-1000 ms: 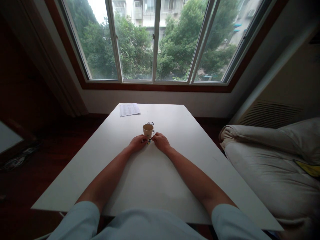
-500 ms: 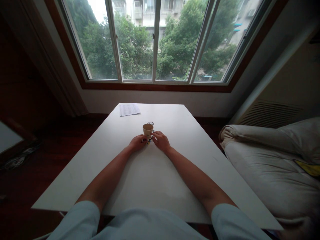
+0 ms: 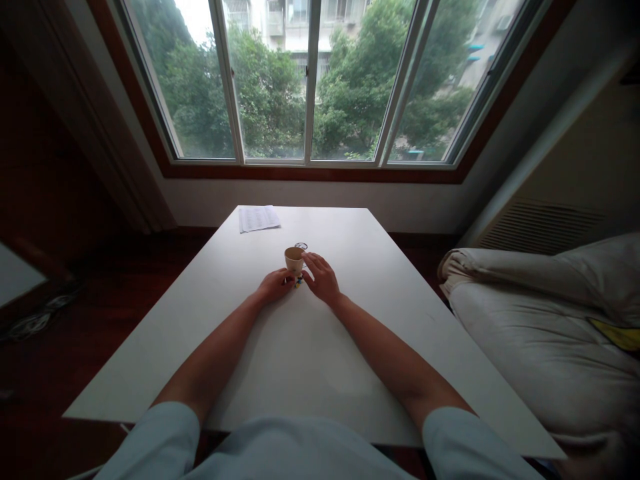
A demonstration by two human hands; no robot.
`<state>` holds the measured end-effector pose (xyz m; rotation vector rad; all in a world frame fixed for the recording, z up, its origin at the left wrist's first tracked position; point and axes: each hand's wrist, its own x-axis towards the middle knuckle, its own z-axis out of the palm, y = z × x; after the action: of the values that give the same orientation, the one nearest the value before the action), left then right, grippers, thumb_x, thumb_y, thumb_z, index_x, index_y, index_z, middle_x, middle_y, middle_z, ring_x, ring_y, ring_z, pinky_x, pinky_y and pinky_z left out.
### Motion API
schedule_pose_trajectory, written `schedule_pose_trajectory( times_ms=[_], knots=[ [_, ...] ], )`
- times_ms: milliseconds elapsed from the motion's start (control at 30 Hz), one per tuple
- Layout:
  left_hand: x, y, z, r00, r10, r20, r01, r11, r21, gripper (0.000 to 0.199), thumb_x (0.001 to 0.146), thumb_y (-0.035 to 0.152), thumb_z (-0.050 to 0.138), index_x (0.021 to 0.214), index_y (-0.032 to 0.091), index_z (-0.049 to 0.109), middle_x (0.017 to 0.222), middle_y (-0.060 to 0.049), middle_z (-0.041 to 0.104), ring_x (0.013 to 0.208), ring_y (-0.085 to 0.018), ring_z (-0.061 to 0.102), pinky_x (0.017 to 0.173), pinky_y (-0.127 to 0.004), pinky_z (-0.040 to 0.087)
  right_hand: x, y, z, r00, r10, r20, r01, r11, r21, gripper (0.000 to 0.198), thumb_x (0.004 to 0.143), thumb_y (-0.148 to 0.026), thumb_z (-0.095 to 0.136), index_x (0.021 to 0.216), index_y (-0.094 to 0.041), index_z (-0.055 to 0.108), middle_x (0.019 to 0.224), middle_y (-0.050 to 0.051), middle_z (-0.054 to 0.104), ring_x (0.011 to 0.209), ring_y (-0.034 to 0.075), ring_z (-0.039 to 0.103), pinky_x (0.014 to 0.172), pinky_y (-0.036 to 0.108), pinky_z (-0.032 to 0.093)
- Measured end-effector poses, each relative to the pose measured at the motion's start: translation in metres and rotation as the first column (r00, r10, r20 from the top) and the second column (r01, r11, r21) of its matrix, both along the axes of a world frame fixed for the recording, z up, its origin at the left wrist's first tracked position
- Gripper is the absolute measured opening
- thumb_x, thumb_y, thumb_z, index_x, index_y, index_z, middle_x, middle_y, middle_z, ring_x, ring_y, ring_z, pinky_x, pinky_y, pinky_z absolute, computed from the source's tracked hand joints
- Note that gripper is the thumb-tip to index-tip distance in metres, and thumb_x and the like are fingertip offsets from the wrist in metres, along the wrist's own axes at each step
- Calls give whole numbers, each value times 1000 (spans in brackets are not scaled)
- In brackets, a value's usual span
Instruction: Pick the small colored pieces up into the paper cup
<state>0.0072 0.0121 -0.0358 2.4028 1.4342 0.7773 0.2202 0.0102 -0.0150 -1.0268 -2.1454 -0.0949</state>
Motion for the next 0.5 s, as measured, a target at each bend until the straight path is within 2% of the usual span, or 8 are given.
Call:
schedule_pose_trajectory(
  times_ms=[300, 500],
  knots=[
    [0, 0, 0, 1000, -8, 6, 8, 1000, 6, 18, 89, 31, 57, 97, 23, 71, 91, -2, 67, 71, -14, 57, 69, -26, 45, 0, 1, -2, 999, -19, 42, 19, 1000, -7, 53, 103, -34, 42, 154, -19, 42, 154, 11, 46, 148, 26, 33, 119, 48, 34],
    [0, 0, 0, 1000, -17, 11, 17, 1000, -1, 19, 91, 32, 56, 98, 23, 71, 91, -2, 67, 72, -13, 57, 69, -25, 46, -1, 1, -1, 998, 11, 55, -11, 1000, 7, 53, 104, -33, 40, 155, -18, 39, 157, 11, 42, 149, 24, 31, 120, 45, 33]
  ],
)
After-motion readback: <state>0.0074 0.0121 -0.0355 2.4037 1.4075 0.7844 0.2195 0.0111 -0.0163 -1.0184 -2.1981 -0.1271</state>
